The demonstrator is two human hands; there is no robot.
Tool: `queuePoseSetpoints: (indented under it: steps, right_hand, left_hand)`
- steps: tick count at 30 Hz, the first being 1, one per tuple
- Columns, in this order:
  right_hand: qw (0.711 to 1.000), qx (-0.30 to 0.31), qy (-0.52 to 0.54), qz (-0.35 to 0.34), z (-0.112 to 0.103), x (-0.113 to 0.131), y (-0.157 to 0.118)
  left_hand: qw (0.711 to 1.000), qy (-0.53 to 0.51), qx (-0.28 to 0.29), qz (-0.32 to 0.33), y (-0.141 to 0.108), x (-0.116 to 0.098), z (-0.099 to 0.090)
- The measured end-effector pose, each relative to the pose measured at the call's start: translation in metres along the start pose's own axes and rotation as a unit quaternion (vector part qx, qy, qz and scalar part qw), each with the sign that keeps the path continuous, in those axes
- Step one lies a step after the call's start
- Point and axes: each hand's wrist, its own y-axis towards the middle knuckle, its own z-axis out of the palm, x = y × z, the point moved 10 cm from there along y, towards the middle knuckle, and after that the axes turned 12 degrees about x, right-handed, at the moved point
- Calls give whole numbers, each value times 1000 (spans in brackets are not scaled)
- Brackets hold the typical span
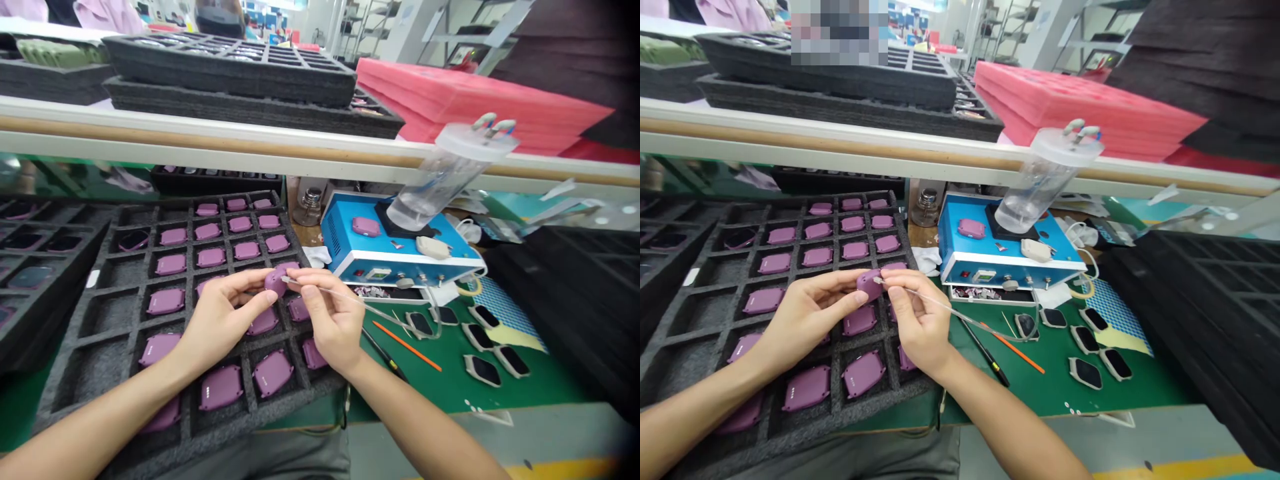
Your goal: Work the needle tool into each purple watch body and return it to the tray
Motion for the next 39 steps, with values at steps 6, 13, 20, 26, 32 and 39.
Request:
queuePoseSetpoints:
  steps: [6,13,20,26,32,39]
  right_hand:
    - [1000,1,13,0,0,-1,0]
    - [1000,3,14,1,0,-1,1]
    - [1000,3,12,0,1,-1,1]
    - [1000,5,11,-1,1,0,2]
    - [1000,4,6,0,1,1,2]
    - [1000,6,8,9,1,0,0]
  left_hand:
    - [1000,2,0,-2,0,1,-1]
    - [1000,8,-1,-4,1,-1,-1]
    - [1000,16,-3,-5,1,-1,-1]
    - [1000,13,-1,-9,1,-1,-1]
    - [1000,12,1,-13,0,-1,-1]
    - [1000,7,-1,-15,0,-1,0]
